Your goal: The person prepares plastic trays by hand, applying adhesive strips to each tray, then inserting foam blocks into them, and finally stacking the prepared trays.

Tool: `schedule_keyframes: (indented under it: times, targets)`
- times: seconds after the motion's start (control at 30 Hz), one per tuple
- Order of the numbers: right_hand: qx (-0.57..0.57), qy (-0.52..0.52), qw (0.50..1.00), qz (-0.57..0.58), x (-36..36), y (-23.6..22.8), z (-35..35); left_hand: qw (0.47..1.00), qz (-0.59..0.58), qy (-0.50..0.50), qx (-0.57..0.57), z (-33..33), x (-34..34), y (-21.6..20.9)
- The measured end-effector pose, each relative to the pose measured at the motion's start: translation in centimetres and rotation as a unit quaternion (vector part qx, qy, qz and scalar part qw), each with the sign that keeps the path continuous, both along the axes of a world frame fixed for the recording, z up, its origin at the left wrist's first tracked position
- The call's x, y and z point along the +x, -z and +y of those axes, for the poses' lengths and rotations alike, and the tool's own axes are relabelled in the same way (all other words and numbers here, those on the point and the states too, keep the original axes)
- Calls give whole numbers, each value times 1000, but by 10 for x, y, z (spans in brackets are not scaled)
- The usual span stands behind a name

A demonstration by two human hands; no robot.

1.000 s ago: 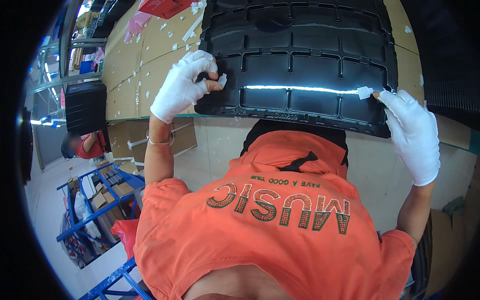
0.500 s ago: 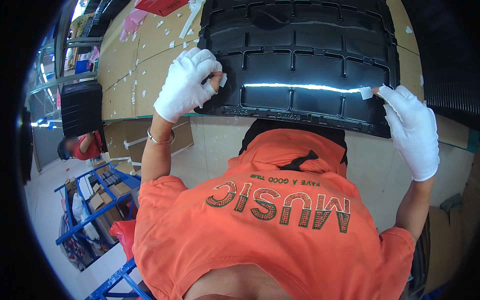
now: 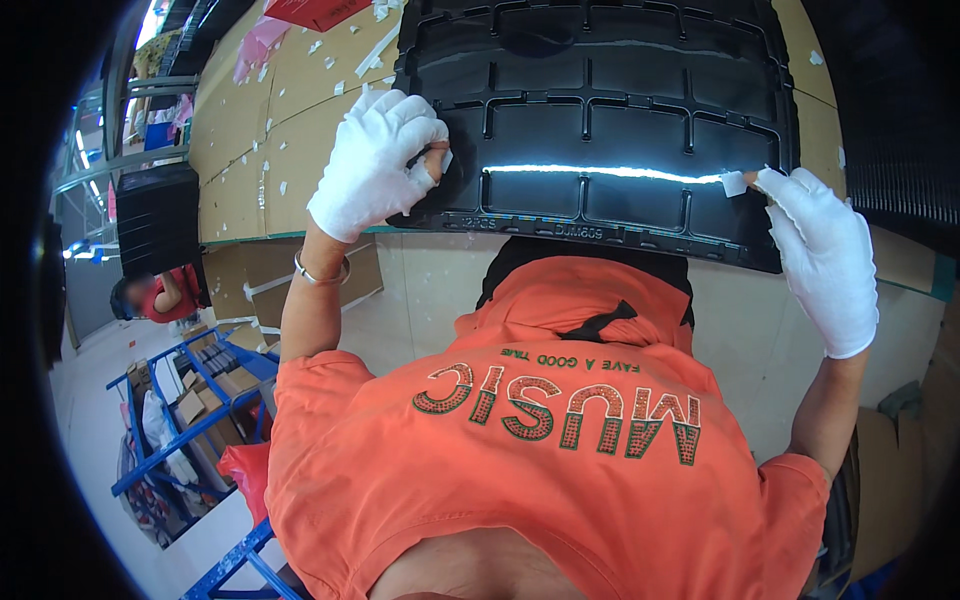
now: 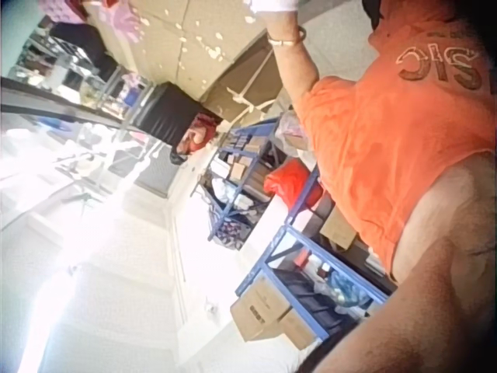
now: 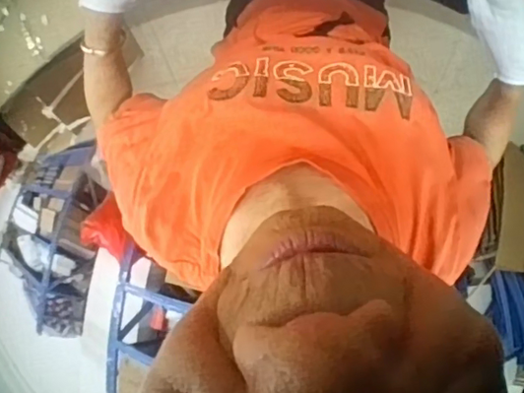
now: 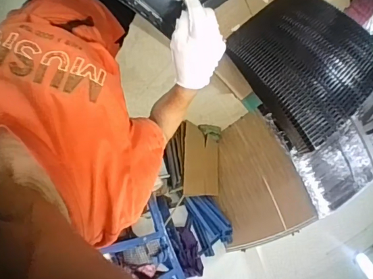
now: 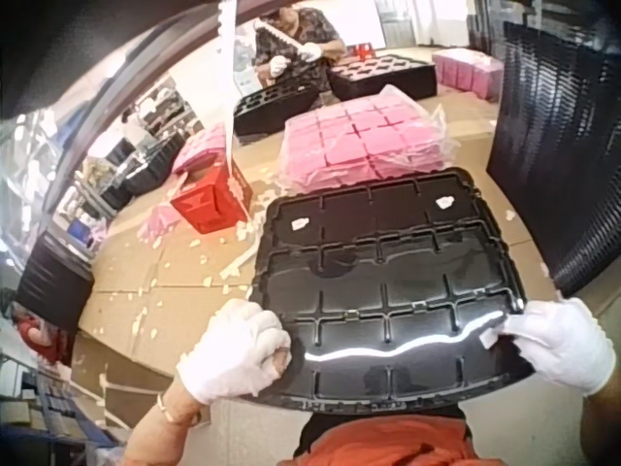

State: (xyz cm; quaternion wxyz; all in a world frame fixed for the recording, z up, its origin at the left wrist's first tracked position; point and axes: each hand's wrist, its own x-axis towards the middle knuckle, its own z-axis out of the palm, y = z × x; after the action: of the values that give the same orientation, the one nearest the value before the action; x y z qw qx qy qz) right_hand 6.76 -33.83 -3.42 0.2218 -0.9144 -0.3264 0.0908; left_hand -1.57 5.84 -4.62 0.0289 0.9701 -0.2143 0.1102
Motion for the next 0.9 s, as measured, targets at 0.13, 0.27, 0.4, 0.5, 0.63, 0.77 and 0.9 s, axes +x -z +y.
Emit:
schedule_keyframes:
  times: [0.13, 0.27, 0.4, 0.5, 0.63, 0.77, 0.9]
  targets:
    - [7, 7, 1000, 18, 1, 1, -3, 1000, -8, 1, -14, 0, -6, -1]
    - [24, 16, 999, 18, 2, 4, -6, 999, -15, -19, -32, 1, -18, 1]
    - [52, 25, 998, 40, 2, 5, -7, 998, -22, -44, -34, 1, -29, 5]
    - [67, 24, 997, 42, 1, 4, -6, 998, -22, -55, -31, 1, -35, 3]
    - [56, 31, 997, 38, 0, 6, -9, 997, -19, -69, -29, 3, -42, -1]
    - [63, 32, 996, 60, 1, 5, -10, 995, -3, -89, -36, 3, -50, -9]
    - [69, 28, 996, 40, 1, 8, -12, 989, -6, -94, -116, 12, -55, -16]
